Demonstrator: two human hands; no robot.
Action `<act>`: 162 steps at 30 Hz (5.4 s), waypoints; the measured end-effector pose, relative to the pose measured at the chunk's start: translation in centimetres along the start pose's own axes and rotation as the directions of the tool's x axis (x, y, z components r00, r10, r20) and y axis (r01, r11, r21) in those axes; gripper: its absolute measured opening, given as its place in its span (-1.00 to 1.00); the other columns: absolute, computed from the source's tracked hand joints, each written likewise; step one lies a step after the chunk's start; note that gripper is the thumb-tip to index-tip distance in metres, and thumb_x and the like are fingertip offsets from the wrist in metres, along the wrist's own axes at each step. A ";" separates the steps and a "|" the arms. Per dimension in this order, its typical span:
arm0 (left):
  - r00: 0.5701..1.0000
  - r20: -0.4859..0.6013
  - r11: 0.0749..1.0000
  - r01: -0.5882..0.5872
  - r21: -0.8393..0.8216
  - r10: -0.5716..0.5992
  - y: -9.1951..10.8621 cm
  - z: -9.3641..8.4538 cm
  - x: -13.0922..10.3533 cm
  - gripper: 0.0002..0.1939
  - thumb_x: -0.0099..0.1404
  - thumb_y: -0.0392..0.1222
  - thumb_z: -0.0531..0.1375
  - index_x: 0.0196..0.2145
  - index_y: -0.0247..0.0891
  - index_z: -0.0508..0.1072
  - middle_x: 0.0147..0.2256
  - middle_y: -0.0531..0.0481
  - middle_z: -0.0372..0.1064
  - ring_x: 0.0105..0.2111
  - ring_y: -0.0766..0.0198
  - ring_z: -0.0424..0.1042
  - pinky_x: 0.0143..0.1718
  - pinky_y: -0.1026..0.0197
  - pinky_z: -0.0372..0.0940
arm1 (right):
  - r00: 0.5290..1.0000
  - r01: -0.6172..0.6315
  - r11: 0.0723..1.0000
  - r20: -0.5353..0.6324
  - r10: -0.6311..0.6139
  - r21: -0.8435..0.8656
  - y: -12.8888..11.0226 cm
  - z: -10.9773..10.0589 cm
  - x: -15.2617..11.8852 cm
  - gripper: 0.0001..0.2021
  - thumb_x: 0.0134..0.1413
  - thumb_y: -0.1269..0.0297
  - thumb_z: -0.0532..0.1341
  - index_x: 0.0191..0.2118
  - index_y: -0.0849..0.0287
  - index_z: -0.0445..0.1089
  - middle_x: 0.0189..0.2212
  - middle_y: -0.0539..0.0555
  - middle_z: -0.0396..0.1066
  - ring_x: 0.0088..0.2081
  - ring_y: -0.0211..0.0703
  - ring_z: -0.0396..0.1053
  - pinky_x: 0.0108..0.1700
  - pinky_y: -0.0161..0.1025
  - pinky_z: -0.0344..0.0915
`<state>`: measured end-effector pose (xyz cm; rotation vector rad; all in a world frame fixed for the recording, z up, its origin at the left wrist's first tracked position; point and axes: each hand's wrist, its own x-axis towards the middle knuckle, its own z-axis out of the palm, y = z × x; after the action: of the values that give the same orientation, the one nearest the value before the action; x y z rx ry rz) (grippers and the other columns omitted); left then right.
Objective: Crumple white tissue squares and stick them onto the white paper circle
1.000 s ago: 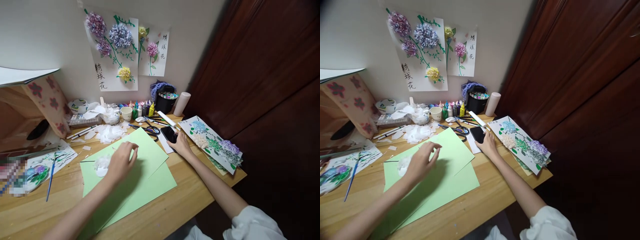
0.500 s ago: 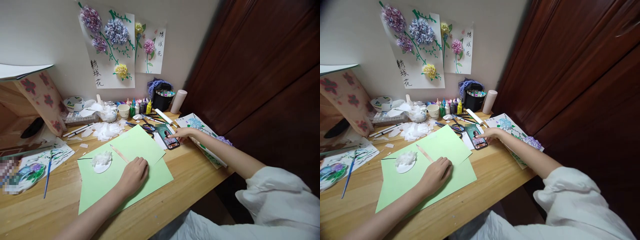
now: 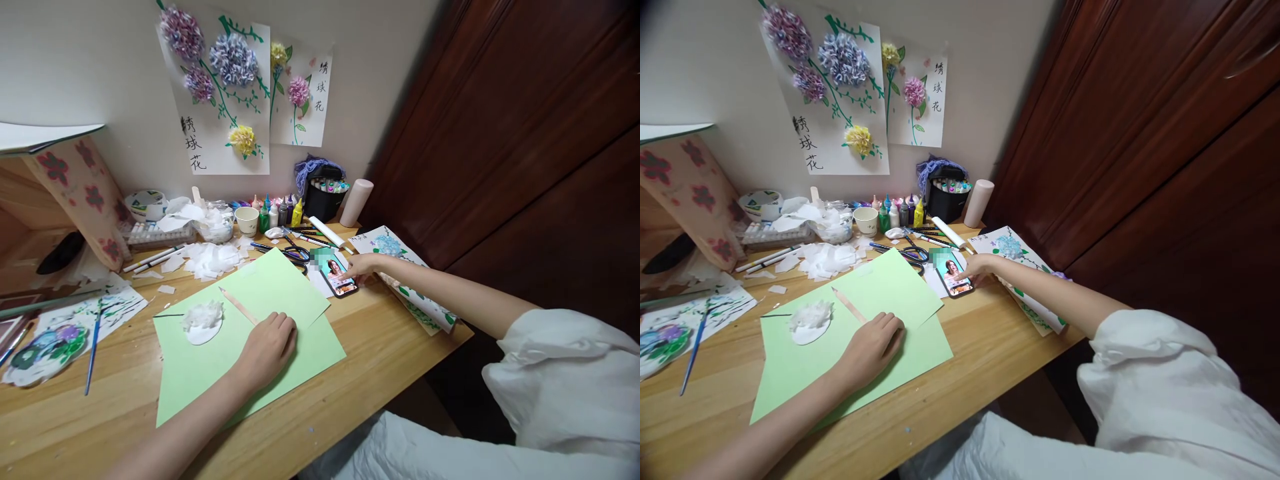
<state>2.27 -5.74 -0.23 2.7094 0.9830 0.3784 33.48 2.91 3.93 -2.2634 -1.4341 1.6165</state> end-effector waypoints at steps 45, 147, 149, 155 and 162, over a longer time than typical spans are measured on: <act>0.806 -0.346 0.856 0.516 0.014 -0.480 -11.5 -10.5 -2.5 -0.76 0.30 -0.10 -0.06 -0.33 -0.24 0.33 -0.31 -0.05 0.37 -0.27 0.19 0.32 -0.31 0.22 0.16 | 0.485 0.550 0.545 -0.289 -0.825 -0.633 -9.1 20.2 -1.7 -0.86 0.04 0.38 0.06 -0.23 0.22 0.19 -0.25 0.12 0.30 -0.25 -0.11 0.29 -0.29 -0.23 0.21; 0.795 -0.196 0.784 0.463 -0.415 -0.573 -11.0 -5.5 -10.0 -0.77 0.21 -0.18 0.10 -0.15 -0.23 0.28 -0.43 0.08 0.30 -0.49 0.39 0.26 -0.45 0.32 0.13 | -0.254 0.963 -0.210 -0.298 -0.920 -0.172 -13.0 24.1 1.1 -0.86 0.20 0.39 -0.03 -0.30 0.12 0.24 -0.52 0.03 0.31 -0.45 -0.19 0.27 -0.43 -0.21 0.25; 0.796 -0.196 0.783 0.462 -0.416 -0.573 -11.0 -5.5 -10.0 -0.78 0.22 -0.18 0.09 -0.15 -0.23 0.28 -0.43 0.08 0.31 -0.49 0.39 0.26 -0.45 0.32 0.13 | -0.238 0.965 -0.190 -0.299 -0.924 -0.179 -13.1 24.1 1.0 -0.86 0.20 0.39 -0.03 -0.31 0.12 0.24 -0.52 0.02 0.31 -0.44 -0.19 0.27 -0.42 -0.21 0.25; 0.793 -0.184 0.774 0.468 -0.427 -0.581 -11.0 -5.5 -10.1 -0.79 0.25 -0.20 0.04 -0.15 -0.24 0.28 -0.40 0.06 0.33 -0.48 0.38 0.28 -0.44 0.31 0.14 | -0.145 0.979 -0.084 -0.352 -0.925 -0.185 -13.1 24.2 1.0 -0.84 0.22 0.40 -0.05 -0.32 0.12 0.23 -0.51 0.01 0.30 -0.46 -0.23 0.25 -0.41 -0.23 0.24; 0.787 -0.168 0.758 0.476 -0.445 -0.593 -11.0 -5.7 -10.0 -0.80 0.26 -0.19 0.01 -0.16 -0.24 0.29 -0.40 0.05 0.33 -0.47 0.37 0.29 -0.42 0.30 0.15 | -0.061 0.982 0.013 -0.389 -0.919 -0.186 -13.1 24.3 1.0 -0.83 0.23 0.41 -0.05 -0.36 0.12 0.22 -0.51 -0.01 0.28 -0.47 -0.26 0.25 -0.40 -0.26 0.23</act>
<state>-13.45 -3.37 0.16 1.9293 1.5354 0.7813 6.67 -0.09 -1.81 -0.6709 -1.8651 0.5579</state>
